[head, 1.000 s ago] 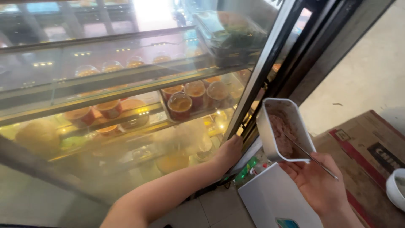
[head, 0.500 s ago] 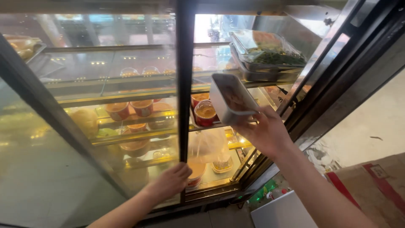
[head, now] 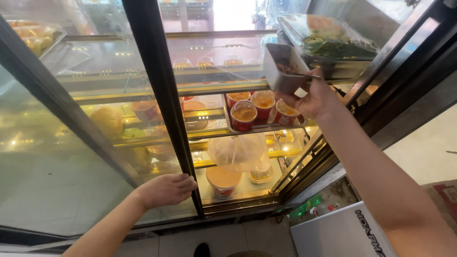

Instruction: The recorder cleans a kebab meat preparation station and organizes ingredients.

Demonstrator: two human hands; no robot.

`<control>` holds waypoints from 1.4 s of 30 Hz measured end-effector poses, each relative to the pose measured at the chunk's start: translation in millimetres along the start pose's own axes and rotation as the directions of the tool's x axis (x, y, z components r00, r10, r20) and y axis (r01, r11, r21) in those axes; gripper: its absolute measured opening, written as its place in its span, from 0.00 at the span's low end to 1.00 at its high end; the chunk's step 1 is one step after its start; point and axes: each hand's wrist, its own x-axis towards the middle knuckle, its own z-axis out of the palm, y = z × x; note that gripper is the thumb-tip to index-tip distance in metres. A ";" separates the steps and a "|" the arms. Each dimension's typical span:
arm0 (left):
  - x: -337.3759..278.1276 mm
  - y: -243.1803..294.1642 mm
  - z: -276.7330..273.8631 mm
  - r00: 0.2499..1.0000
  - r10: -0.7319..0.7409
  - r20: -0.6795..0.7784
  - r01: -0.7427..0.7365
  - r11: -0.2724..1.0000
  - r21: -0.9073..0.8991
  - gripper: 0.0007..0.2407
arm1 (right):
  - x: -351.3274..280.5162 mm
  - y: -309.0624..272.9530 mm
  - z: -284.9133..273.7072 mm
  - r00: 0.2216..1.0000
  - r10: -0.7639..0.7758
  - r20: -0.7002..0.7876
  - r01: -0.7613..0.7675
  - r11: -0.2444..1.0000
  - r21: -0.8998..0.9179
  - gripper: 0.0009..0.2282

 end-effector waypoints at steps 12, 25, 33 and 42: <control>-1.3 -6.9 -0.5 0.996 0.066 -0.063 -0.063 0.997 0.041 0.08 | -4.3 -20.4 -7.2 0.997 -0.063 0.039 0.071 0.962 -0.264 0.23; 12.1 2.0 0.0 0.995 -0.027 -0.097 0.026 1.000 -0.013 0.08 | 208.7 -28.0 57.7 0.992 0.106 -0.068 -0.119 0.966 -0.228 0.14; 47.9 0.2 4.6 0.976 -0.021 -0.215 0.014 0.999 -0.035 0.07 | 242.5 -37.1 92.3 0.922 0.045 -0.384 -0.052 0.999 -0.009 0.11; 111.1 -1.1 10.9 0.959 0.013 -0.284 -0.048 0.992 -0.115 0.01 | 172.6 -12.4 68.8 0.980 -0.169 0.105 0.189 0.958 -0.217 0.10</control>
